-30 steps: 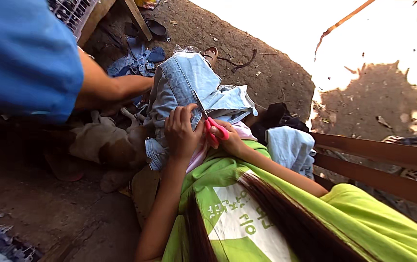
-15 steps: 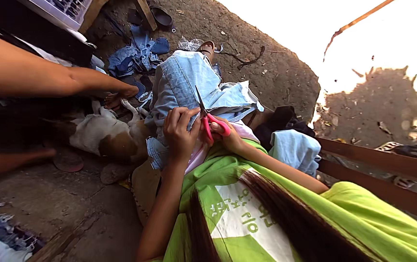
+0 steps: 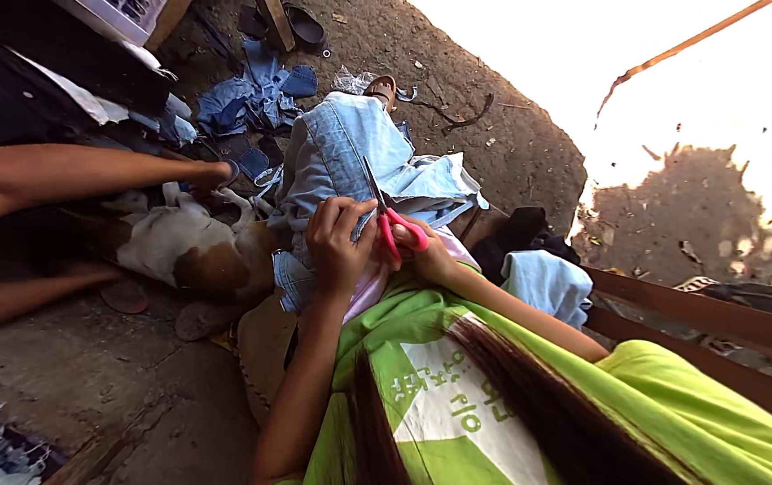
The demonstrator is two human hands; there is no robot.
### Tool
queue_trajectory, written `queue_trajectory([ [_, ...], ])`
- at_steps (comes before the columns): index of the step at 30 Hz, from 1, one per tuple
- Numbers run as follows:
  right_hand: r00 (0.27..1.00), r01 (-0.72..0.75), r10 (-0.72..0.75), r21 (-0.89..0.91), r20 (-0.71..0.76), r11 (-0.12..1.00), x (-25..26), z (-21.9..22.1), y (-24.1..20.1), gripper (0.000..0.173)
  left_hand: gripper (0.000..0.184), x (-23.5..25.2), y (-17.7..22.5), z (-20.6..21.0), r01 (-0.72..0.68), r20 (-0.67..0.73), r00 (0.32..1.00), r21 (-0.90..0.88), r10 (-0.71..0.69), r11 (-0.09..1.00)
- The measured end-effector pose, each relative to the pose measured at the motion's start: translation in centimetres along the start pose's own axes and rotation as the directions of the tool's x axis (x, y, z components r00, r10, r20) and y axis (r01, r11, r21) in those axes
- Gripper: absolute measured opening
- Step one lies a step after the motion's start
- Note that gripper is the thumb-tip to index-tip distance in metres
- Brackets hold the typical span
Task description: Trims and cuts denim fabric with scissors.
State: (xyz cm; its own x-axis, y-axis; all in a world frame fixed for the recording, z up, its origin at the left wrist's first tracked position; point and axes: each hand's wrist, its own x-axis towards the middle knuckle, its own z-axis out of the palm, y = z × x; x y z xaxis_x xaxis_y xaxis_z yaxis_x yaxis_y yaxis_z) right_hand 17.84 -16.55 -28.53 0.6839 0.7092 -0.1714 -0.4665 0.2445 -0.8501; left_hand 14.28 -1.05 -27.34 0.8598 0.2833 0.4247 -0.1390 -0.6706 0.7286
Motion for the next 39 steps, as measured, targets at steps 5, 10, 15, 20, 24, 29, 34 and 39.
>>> queue_trajectory([
  [5, 1.000, 0.004, -0.004, -0.004, -0.013, 1.000, 0.0, -0.1, 0.1, 0.035, 0.014, 0.0, -0.3, -0.1, 0.021, 0.000, 1.000, 0.007, -0.021, 1.000],
  [10, 0.998, -0.063, 0.061, -0.062, -0.026, 0.996, 0.2, 0.2, 0.0, 0.037, 0.015, -0.1, -0.1, -0.3, 0.031, -0.004, 1.000, -0.043, -0.031, 0.999],
  [15, 0.999, 0.027, -0.027, -0.030, -0.028, 0.999, 0.1, 0.3, 0.5, 0.036, 0.014, -0.1, -0.3, -0.2, 0.034, -0.013, 0.999, -0.061, -0.035, 0.998],
  [20, 0.999, -0.033, 0.031, -0.069, -0.031, 0.997, 0.6, 0.4, -0.2, 0.042, 0.016, -0.2, -0.2, -0.4, 0.030, 0.003, 1.000, -0.049, -0.030, 0.998],
  [24, 1.000, -0.012, 0.012, -0.042, -0.003, 0.999, 0.6, 0.3, -0.3, 0.039, 0.015, -0.3, -0.3, -0.5, 0.036, 0.002, 0.999, -0.045, -0.036, 0.998],
  [29, 0.998, -0.065, 0.065, -0.008, 0.009, 0.998, 1.1, 0.5, -1.0, 0.037, 0.016, -0.1, -0.3, -0.4, 0.028, -0.003, 1.000, -0.039, -0.028, 0.999],
  [34, 0.998, -0.068, 0.068, -0.009, 0.002, 0.998, 0.9, 0.6, -1.1, 0.035, 0.016, -0.2, -0.5, -0.4, 0.015, -0.013, 1.000, -0.037, -0.016, 0.999],
  [39, 0.997, -0.069, 0.070, -0.061, 0.020, 0.996, 1.4, 0.3, -1.0, 0.043, 0.015, -0.3, -0.4, -0.4, 0.003, -0.025, 1.000, -0.055, -0.004, 0.998],
])
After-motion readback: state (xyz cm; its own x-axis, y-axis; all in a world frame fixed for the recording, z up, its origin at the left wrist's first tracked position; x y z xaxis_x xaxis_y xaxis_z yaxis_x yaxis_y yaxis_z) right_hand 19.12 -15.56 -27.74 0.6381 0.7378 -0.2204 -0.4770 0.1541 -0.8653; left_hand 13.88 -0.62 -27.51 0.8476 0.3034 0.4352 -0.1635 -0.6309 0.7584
